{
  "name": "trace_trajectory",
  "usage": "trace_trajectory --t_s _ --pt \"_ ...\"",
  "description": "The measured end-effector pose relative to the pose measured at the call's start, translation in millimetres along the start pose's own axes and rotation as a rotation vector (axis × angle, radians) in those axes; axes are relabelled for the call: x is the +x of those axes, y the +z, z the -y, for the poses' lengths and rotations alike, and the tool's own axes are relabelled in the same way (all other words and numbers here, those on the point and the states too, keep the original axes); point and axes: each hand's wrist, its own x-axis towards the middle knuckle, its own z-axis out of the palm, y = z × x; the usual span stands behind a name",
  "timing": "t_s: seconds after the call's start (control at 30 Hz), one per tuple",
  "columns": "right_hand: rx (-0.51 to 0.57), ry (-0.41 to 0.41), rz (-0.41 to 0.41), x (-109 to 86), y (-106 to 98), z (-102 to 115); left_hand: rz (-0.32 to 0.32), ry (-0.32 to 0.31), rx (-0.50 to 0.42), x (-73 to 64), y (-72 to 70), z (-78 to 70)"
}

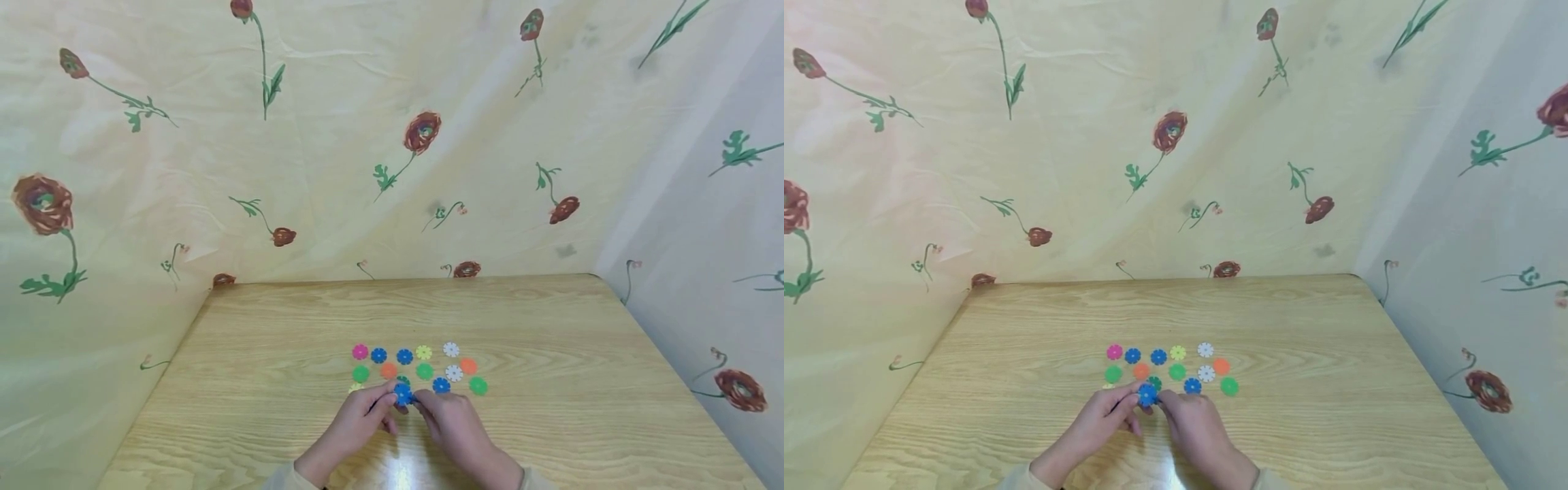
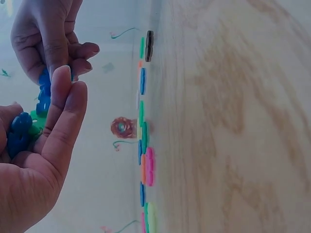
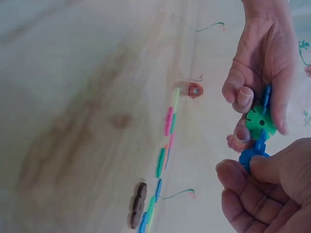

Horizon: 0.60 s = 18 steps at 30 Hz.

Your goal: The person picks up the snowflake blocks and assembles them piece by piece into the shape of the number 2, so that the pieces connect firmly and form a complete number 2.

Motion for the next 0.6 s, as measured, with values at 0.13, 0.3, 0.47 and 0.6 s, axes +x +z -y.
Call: trace_trajectory --t_s 0.13,0.3,0.47,0.6 --pt "0.017 -0.007 -0.001 -1.5 0.5 -0.8 0.014 -0.014 0.0 -0.5 -1.4 -0.3" --pt "0.101 0.007 0.032 0.3 -1.2 -2.4 -0.01 -0.038 0.066 -1.3 -4.8 -4.7" --pt "0.237 0.059 0.079 3.8 -3.7 -3.8 -0.078 -0.085 0.083 -0.9 -5.3 -9.4" --pt "0.312 0.099 0.07 4.5 -4.7 -4.1 -0.126 -0.097 0.099 -1.1 -4.1 -9.5"
